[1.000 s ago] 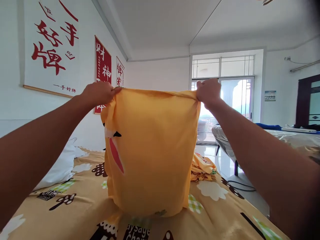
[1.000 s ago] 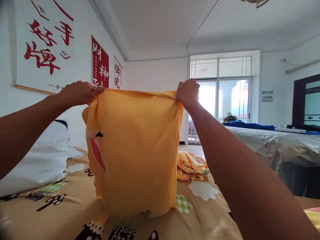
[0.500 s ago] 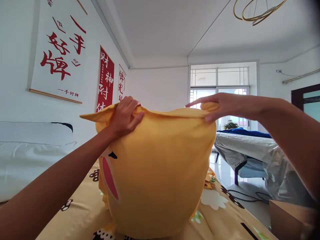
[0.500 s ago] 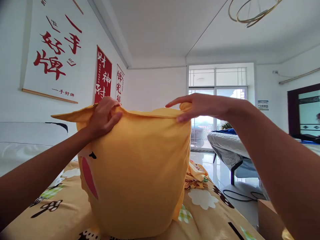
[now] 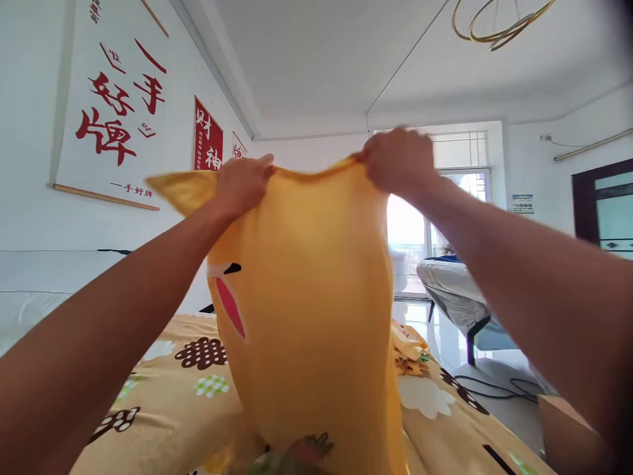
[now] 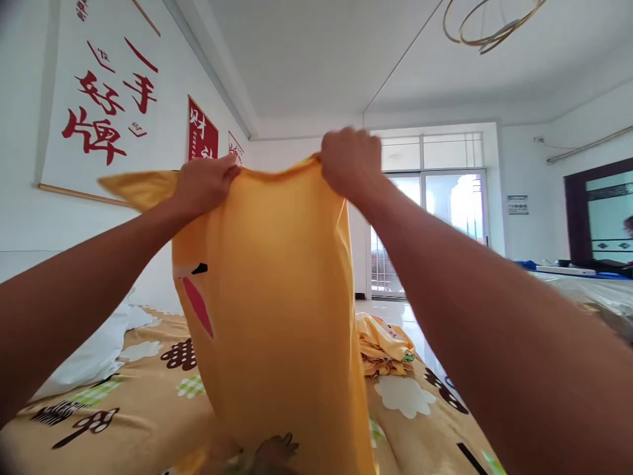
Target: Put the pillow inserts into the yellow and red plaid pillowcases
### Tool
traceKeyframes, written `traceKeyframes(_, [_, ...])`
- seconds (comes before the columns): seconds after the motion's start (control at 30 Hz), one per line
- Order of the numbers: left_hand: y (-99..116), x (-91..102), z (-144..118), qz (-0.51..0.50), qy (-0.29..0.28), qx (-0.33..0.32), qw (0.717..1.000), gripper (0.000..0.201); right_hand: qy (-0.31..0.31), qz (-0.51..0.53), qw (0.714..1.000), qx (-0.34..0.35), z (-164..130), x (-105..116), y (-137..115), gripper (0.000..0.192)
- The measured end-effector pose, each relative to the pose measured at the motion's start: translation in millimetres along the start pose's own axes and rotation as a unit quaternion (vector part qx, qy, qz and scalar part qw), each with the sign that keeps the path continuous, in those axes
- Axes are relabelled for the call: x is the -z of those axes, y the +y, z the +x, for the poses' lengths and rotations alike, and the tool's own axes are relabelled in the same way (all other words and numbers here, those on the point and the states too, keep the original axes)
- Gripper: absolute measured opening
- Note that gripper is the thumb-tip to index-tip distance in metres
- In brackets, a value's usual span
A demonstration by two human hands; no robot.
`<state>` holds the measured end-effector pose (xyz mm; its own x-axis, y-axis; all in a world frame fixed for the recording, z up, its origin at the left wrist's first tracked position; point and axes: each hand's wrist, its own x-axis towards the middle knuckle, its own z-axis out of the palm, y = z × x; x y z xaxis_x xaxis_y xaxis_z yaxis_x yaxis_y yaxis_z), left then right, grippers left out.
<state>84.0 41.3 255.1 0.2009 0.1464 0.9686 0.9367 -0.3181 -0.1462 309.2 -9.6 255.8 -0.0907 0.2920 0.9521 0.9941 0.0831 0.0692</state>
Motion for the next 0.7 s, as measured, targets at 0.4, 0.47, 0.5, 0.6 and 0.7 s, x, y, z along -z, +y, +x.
traceKeyframes(0.4, [-20.6,-39.4,-22.1,-0.182,0.121,0.091,0.972,0.024,-0.062,0.394,0.901,-0.171,-137.8,-25.1,33.0,0.061])
traceKeyframes(0.47, [-10.4,-48.2,-22.3,-0.190,0.130,0.094,0.969,0.023,-0.150,0.540,0.801,-0.213,-211.7,-32.3,26.3,0.059])
traceKeyframes(0.5, [-2.0,-52.1,-19.9,-0.196,0.126,0.091,0.968,0.024,-0.173,0.549,0.783,-0.235,-241.3,-37.6,22.6,0.055])
traceKeyframes(0.6, [24.4,-58.6,-4.2,-0.213,0.127,0.093,0.964,0.034,-0.144,0.452,0.840,-0.262,-273.7,-54.5,27.2,0.047])
traceKeyframes(0.7, [27.1,-59.8,11.2,-0.204,0.186,0.190,0.942,0.049,-0.072,0.284,0.930,-0.224,-229.3,-58.2,58.5,0.041])
